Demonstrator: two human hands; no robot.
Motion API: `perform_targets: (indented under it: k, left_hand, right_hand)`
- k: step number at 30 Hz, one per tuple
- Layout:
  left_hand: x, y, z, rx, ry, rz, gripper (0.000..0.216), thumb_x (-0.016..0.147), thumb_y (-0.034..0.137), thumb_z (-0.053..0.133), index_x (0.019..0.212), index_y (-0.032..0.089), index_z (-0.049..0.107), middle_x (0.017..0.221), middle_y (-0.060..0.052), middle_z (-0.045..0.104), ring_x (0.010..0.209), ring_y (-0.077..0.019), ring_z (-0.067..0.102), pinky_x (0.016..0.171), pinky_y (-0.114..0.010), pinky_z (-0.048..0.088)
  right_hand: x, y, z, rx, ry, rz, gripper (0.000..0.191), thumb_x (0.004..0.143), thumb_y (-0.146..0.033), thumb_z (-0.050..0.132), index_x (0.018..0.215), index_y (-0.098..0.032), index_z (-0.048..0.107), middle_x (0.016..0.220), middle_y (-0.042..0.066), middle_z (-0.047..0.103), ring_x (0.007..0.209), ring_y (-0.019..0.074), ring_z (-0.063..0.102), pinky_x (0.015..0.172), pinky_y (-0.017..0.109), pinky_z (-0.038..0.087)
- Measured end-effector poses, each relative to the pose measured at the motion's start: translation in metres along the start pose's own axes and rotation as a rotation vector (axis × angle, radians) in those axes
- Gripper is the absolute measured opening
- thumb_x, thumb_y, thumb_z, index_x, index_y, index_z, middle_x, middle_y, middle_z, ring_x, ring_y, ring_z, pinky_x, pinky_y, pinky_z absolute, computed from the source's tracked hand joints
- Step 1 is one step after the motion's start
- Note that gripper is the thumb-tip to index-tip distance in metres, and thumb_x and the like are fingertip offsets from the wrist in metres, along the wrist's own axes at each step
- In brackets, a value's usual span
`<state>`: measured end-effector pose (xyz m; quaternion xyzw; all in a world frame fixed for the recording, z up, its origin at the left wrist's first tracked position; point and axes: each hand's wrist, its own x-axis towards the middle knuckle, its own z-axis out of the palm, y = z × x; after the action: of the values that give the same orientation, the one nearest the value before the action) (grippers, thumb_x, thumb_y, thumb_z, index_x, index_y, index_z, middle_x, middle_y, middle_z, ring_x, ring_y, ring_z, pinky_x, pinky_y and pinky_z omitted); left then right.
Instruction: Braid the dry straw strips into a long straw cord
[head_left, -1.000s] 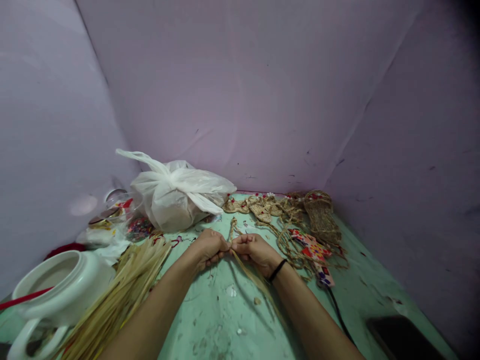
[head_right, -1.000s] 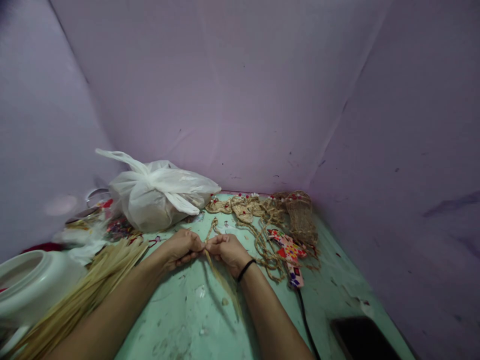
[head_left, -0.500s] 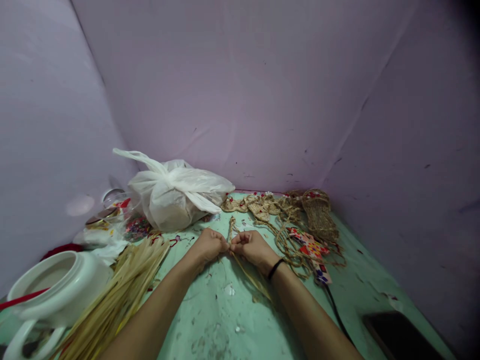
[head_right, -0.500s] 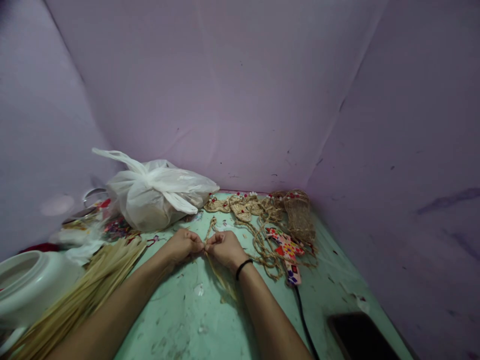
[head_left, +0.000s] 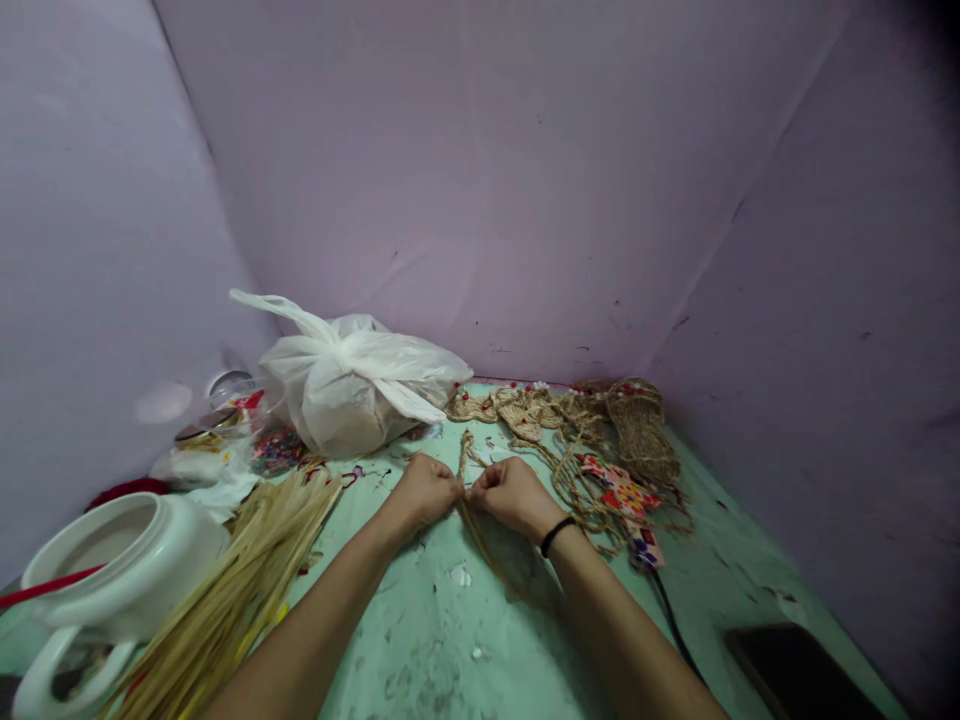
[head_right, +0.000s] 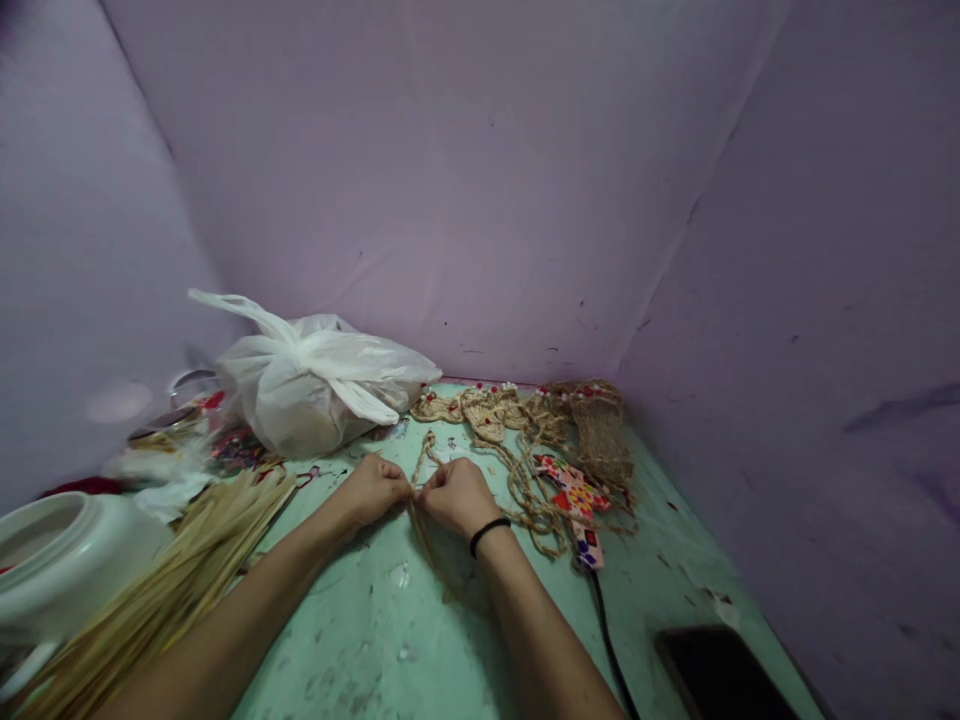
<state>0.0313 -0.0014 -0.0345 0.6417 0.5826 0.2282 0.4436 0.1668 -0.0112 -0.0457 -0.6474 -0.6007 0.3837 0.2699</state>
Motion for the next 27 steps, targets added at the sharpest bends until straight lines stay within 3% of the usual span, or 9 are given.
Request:
perform_targets:
  k: [5, 9, 12, 15, 17, 22, 25, 27]
  left_hand:
    - [-0.002, 0.002, 0.004, -0.114, 0.015, -0.03, 0.016, 0.051, 0.013, 0.043, 0.037, 0.016, 0.036, 0.035, 0.006, 0.026, 0.037, -0.0048, 0.022, 0.039, -0.02, 0.014]
    - [-0.007, 0.008, 0.0, -0.211, 0.047, -0.15, 0.02, 0.05, 0.013, 0.045, 0.036, 0.017, 0.031, 0.033, 0.007, 0.023, 0.036, -0.0041, 0.019, 0.038, -0.02, 0.013]
    - [-0.007, 0.009, -0.007, -0.227, -0.018, -0.138, 0.018, 0.048, 0.013, 0.05, 0.037, 0.015, 0.036, 0.034, 0.007, 0.028, 0.036, -0.0038, 0.023, 0.038, -0.02, 0.013]
    - [-0.004, 0.007, -0.012, -0.213, -0.082, -0.14, 0.01, 0.045, 0.012, 0.05, 0.039, 0.013, 0.043, 0.035, 0.006, 0.035, 0.037, -0.0041, 0.027, 0.038, -0.02, 0.016]
    - [-0.003, 0.005, -0.015, -0.223, -0.104, -0.171, 0.004, 0.046, 0.015, 0.051, 0.043, 0.013, 0.048, 0.034, 0.006, 0.034, 0.034, -0.004, 0.025, 0.036, -0.02, 0.014]
    - [-0.004, 0.004, -0.019, -0.259, -0.141, -0.211, 0.007, 0.049, 0.019, 0.052, 0.05, 0.013, 0.051, 0.033, 0.008, 0.032, 0.031, -0.0036, 0.022, 0.035, -0.02, 0.012]
    - [-0.004, 0.003, -0.019, -0.258, -0.173, -0.198, 0.007, 0.05, 0.021, 0.052, 0.051, 0.014, 0.05, 0.033, 0.008, 0.031, 0.031, -0.0034, 0.02, 0.035, -0.02, 0.01]
    - [-0.002, 0.0, -0.019, -0.265, -0.195, -0.175, 0.006, 0.051, 0.021, 0.051, 0.05, 0.014, 0.05, 0.033, 0.008, 0.031, 0.031, -0.0037, 0.019, 0.035, -0.02, 0.009]
  right_hand:
    - [-0.01, -0.014, -0.003, -0.113, -0.038, 0.022, 0.014, 0.055, -0.013, 0.052, 0.043, -0.013, 0.06, 0.037, 0.001, 0.051, 0.038, 0.0079, 0.043, 0.04, 0.018, 0.026]
    - [-0.024, -0.033, 0.005, -0.248, 0.014, -0.031, 0.014, 0.055, -0.011, 0.051, 0.048, -0.013, 0.063, 0.043, 0.003, 0.056, 0.043, 0.009, 0.046, 0.042, 0.019, 0.025]
    - [-0.032, -0.043, 0.009, -0.329, 0.042, -0.095, 0.015, 0.057, -0.012, 0.05, 0.05, -0.012, 0.064, 0.047, 0.005, 0.058, 0.047, 0.0088, 0.046, 0.043, 0.02, 0.023]
    - [-0.03, -0.038, 0.008, -0.327, -0.024, -0.114, 0.013, 0.057, -0.015, 0.053, 0.05, -0.013, 0.064, 0.048, 0.004, 0.058, 0.047, 0.0087, 0.045, 0.043, 0.02, 0.023]
    - [-0.022, -0.028, 0.005, -0.227, -0.067, -0.078, 0.012, 0.058, -0.019, 0.054, 0.05, -0.013, 0.062, 0.047, 0.003, 0.057, 0.045, 0.0092, 0.045, 0.043, 0.02, 0.025]
    - [-0.006, -0.016, 0.001, 0.298, 0.021, 0.098, 0.01, 0.061, -0.013, 0.05, 0.053, -0.015, 0.055, 0.048, 0.001, 0.055, 0.045, 0.0094, 0.047, 0.044, 0.019, 0.033]
    - [-0.01, -0.024, 0.009, 0.596, -0.163, 0.22, 0.013, 0.061, -0.009, 0.046, 0.05, -0.015, 0.048, 0.043, -0.001, 0.05, 0.041, 0.0078, 0.045, 0.044, 0.019, 0.036]
    - [-0.014, -0.028, 0.014, 0.669, -0.229, 0.251, 0.014, 0.06, -0.009, 0.046, 0.048, -0.015, 0.046, 0.042, -0.001, 0.049, 0.038, 0.0065, 0.043, 0.04, 0.018, 0.035]
